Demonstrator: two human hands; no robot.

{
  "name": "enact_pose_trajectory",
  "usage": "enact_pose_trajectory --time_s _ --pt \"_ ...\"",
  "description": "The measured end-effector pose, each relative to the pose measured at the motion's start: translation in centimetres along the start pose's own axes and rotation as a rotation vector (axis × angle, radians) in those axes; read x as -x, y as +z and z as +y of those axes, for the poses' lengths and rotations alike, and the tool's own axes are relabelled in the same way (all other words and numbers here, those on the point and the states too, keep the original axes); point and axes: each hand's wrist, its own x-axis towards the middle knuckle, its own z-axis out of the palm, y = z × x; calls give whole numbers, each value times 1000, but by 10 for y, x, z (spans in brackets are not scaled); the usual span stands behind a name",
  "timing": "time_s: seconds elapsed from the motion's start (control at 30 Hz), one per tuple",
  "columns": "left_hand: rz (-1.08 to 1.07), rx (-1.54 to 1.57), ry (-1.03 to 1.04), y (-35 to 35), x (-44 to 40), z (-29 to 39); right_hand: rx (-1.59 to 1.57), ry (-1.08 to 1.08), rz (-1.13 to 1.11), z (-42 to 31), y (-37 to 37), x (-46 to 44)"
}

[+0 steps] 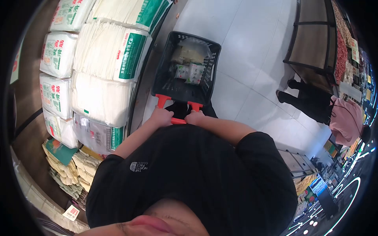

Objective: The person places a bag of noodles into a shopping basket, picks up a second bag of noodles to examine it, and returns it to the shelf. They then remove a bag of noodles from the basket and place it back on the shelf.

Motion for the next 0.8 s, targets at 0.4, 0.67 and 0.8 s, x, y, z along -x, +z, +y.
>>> enact_pose_trajectory --time_s 0.4,0.67,0.8 --pt "-76 25 11 -58 -22 -1 -466 566 1005 239 -142 -86" --pt "276 472 2 -83 -54 -30 -790 676 999 306 -121 -156" --pt "672 221 -296 -71 -154 -83 -890 574 1105 312 -98 -155"
